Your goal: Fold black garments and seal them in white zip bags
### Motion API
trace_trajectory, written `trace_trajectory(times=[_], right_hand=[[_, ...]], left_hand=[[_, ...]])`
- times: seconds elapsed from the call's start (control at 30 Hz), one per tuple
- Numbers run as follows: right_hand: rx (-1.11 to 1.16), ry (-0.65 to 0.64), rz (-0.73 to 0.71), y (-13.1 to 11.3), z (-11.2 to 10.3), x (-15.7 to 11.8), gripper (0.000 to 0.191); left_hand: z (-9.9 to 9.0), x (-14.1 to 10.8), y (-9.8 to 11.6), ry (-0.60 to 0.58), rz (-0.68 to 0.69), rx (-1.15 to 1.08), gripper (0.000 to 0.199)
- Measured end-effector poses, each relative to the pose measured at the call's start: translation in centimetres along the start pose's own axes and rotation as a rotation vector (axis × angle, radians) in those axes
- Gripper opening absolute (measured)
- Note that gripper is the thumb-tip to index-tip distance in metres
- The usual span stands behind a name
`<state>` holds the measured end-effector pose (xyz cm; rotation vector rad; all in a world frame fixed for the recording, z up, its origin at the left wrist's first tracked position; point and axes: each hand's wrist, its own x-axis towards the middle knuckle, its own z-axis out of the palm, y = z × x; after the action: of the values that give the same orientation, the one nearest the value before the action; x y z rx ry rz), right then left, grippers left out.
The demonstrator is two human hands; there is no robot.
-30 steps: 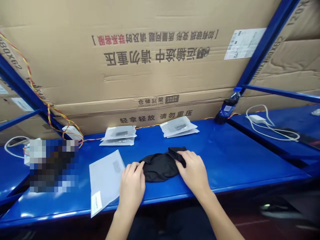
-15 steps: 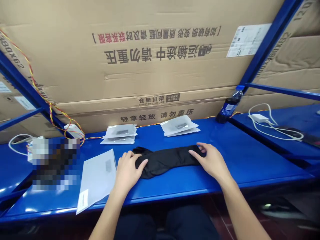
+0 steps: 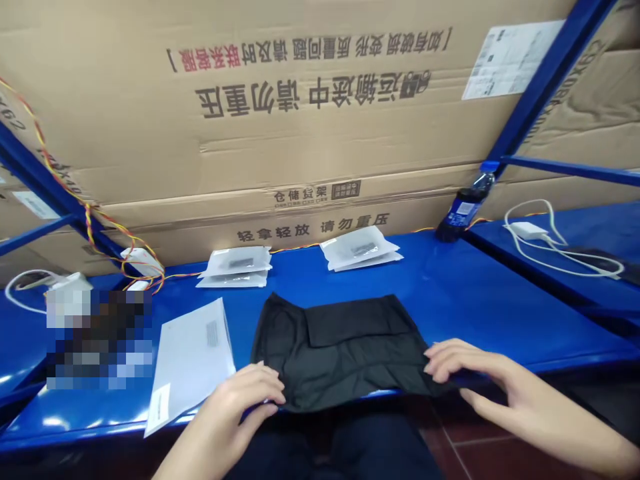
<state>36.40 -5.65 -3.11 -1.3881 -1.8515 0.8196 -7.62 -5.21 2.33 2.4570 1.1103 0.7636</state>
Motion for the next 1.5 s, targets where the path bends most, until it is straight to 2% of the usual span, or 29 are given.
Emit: trace_trajectory(times=[0.03, 0.1, 0.2, 0.27, 0.33, 0.4, 0.5, 0.6, 0.7, 0.77, 0.9, 1.07, 1.2, 1.3, 1.43, 1.5], right_hand=[[-0.043, -0.001, -0.012, -0.5, -0.2, 0.0, 0.025], [-0.111, 0.093, -0.034, -1.5, 0.0, 1.1, 0.026], [-0.215, 0.171, -0.122, -2.3, 1.0, 4.1, 0.03], [-0.265, 0.123, -0.195, -2.1, 1.9, 5.9, 0.032], [-0.282, 0.105, -0.209, -1.5, 2.4, 7.0, 0.03], [-0.261, 0.132, -0.189, -1.1, 2.4, 7.7, 0.03], [-0.2, 0.213, -0.157, -1.4, 1.5, 9.4, 0.032], [-0.167, 0.266, -0.108, -1.5, 0.6, 13.1, 0.038], [-0.189, 0.245, -0.054, -0.5, 0.8, 16.9, 0.038], [-0.19, 0.232, -0.029, 0.5, 1.4, 18.3, 0.036], [-0.155, 0.216, -0.02, 2.4, 2.2, 18.5, 0.034], [-0.056, 0.255, -0.017, 2.6, 1.9, 18.4, 0.038], [0.047, 0.258, -0.026, 1.5, 0.6, 17.5, 0.046], [0.078, 0.185, -0.044, 0.9, -0.4, 14.9, 0.041], [-0.038, 0.022, -0.093, 0.6, -0.5, 10.1, 0.029], [-0.087, 0.015, -0.11, 0.4, 0.1, 7.8, 0.029]], left_hand=[[-0.1, 0.1, 0.5, 0.006, -0.005, 0.021, 0.016], [0.1, 1.3, 1.1, 0.079, -0.023, 0.046, 0.011], [1.6, 4.6, 0.9, 0.183, 0.006, 0.085, 0.01], [3.1, 6.8, 0.2, 0.106, 0.07, 0.165, 0.012], [4.2, 8.2, -0.6, -0.027, 0.116, 0.264, 0.01], [4.4, 9.0, -1.3, -0.107, 0.12, 0.287, 0.012], [2.9, 10.7, -2.1, -0.104, 0.052, 0.166, 0.021], [1.6, 14.2, -4.0, -0.073, -0.114, 0.002, 0.024], [2.2, 17.7, -6.9, -0.062, -0.195, -0.034, 0.025], [3.3, 18.9, -8.7, -0.06, -0.234, -0.048, 0.028], [4.9, 18.6, -10.6, -0.062, -0.262, -0.094, 0.035], [3.9, 18.5, -10.4, -0.036, -0.264, -0.124, 0.032], [1.7, 18.1, -8.0, 0.026, -0.224, -0.121, 0.029], [0.9, 15.8, -5.2, 0.018, -0.145, -0.088, 0.021], [2.2, 11.0, -2.2, -0.148, 0.014, 0.05, 0.017], [3.1, 8.4, -1.3, -0.155, 0.026, 0.109, 0.019]])
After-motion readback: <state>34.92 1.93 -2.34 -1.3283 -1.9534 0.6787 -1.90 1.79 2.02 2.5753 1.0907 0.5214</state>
